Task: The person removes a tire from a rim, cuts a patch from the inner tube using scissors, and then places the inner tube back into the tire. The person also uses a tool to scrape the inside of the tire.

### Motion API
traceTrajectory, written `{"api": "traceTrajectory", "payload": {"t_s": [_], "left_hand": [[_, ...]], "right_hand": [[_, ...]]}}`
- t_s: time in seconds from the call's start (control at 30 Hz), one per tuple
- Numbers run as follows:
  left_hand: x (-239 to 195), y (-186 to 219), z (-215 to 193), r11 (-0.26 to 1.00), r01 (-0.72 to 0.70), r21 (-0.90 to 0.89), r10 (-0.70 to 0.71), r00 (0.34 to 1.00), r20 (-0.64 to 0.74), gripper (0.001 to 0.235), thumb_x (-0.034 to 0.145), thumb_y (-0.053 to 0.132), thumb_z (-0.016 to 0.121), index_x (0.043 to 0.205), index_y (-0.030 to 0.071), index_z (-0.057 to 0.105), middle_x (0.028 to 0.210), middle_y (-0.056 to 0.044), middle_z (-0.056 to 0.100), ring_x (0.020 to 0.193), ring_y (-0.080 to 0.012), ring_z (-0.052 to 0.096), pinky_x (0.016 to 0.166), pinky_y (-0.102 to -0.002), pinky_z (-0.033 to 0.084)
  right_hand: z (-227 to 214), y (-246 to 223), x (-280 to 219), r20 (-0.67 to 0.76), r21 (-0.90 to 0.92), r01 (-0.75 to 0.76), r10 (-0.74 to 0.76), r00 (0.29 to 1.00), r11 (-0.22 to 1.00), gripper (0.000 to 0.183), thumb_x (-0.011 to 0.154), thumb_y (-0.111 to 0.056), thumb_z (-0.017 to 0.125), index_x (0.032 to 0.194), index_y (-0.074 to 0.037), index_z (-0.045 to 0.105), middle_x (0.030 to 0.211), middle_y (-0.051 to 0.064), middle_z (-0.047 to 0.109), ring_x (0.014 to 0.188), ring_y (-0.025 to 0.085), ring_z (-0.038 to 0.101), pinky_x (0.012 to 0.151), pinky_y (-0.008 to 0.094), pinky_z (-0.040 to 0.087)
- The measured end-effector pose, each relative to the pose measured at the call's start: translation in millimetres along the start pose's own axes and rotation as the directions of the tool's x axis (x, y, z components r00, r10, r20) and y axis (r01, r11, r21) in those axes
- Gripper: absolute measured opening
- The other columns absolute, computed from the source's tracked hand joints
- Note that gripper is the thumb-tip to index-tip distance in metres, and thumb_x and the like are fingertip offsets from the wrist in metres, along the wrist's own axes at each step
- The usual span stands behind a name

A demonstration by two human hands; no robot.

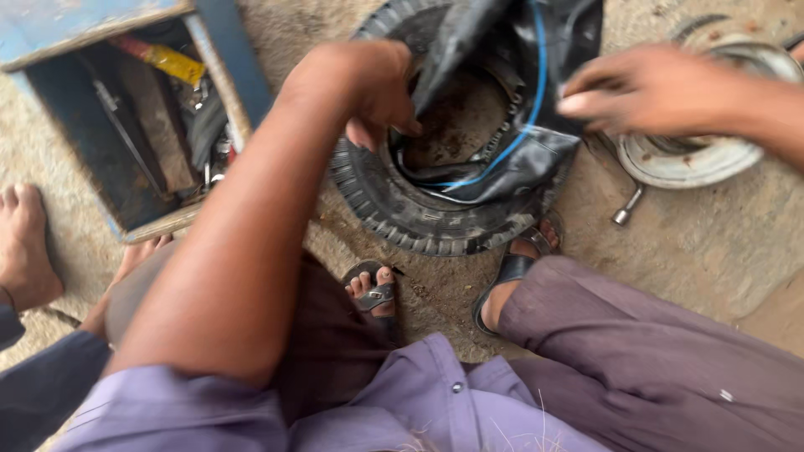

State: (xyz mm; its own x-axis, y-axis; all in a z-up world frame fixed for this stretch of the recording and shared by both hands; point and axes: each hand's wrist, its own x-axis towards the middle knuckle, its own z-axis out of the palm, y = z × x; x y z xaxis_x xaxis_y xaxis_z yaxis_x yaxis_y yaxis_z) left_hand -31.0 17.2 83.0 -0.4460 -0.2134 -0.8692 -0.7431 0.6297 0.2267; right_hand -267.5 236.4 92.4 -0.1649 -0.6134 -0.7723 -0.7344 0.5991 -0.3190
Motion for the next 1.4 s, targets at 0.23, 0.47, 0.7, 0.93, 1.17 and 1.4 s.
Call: {"api": "traceTrajectory", "payload": {"t_s": [0.23,0.47,0.7,0.93,1.17,1.4], "left_hand": [[37,15,87,0.785,-0.558,-0.270,0.526,0.830,-0.184,0.067,0.085,0.023,0.077,0.145,0.005,0.052,0.130,-0.017,0.069,0.121,-0.0258,0.067,0.106,-0.037,0.052],[108,26,145,0.675,-0.380,-0.632,0.432,0.898,-0.078,0.113,0.062,0.013,0.092,0.155,0.011,0.027,0.147,-0.014,0.053,0.142,-0.0286,0.043,0.115,-0.039,0.033],[140,26,161,0.634,-0.217,-0.742,0.116,0.976,-0.187,0.073,0.054,0.024,0.097,0.115,0.002,0.064,0.116,-0.018,0.077,0.112,-0.0371,0.071,0.099,-0.042,0.058],[138,39,210,0.901,-0.127,-0.414,-0.129,0.834,-0.537,0.076,0.073,0.038,0.090,0.132,0.001,0.059,0.125,-0.024,0.069,0.120,-0.0397,0.063,0.104,-0.045,0.050],[156,6,190,0.892,-0.184,-0.413,0.173,0.983,-0.063,0.113,0.076,0.060,0.087,0.149,-0.006,0.032,0.150,-0.027,0.040,0.142,-0.0350,0.038,0.117,-0.039,0.031],[207,24,246,0.743,-0.525,0.415,0.531,0.840,0.112,0.068,0.104,0.057,0.040,0.140,0.000,0.052,0.136,-0.022,0.060,0.125,-0.0367,0.058,0.112,-0.047,0.041]], "right_hand": [[31,62,10,-0.049,0.521,-0.182,0.242,0.969,0.834,0.074,0.094,-0.045,0.070,0.152,-0.006,0.045,0.117,0.026,0.069,0.082,0.030,0.074,0.065,0.039,0.059],[42,32,61,-0.239,0.733,0.157,0.034,0.970,0.662,0.046,0.094,-0.012,0.067,0.137,0.000,0.053,0.099,0.016,0.070,0.066,0.021,0.069,0.053,0.030,0.058],[37,3,107,-0.354,0.501,0.475,-0.330,0.875,0.724,0.054,0.105,-0.020,0.058,0.152,0.000,0.042,0.115,0.015,0.070,0.095,0.016,0.071,0.084,0.030,0.060],[54,37,106,-0.399,0.587,0.545,-0.372,0.838,0.599,0.063,0.093,-0.015,0.074,0.148,0.002,0.047,0.137,0.015,0.062,0.109,0.021,0.066,0.094,0.034,0.058],[53,47,103,-0.264,0.570,0.352,-0.240,0.934,0.742,0.051,0.101,-0.026,0.067,0.142,0.000,0.053,0.131,0.020,0.067,0.105,0.025,0.071,0.087,0.037,0.062],[64,23,94,0.076,0.387,-0.118,0.096,0.992,0.914,0.067,0.105,-0.056,0.051,0.127,0.007,0.058,0.111,0.024,0.075,0.097,0.027,0.075,0.079,0.049,0.058]]}}
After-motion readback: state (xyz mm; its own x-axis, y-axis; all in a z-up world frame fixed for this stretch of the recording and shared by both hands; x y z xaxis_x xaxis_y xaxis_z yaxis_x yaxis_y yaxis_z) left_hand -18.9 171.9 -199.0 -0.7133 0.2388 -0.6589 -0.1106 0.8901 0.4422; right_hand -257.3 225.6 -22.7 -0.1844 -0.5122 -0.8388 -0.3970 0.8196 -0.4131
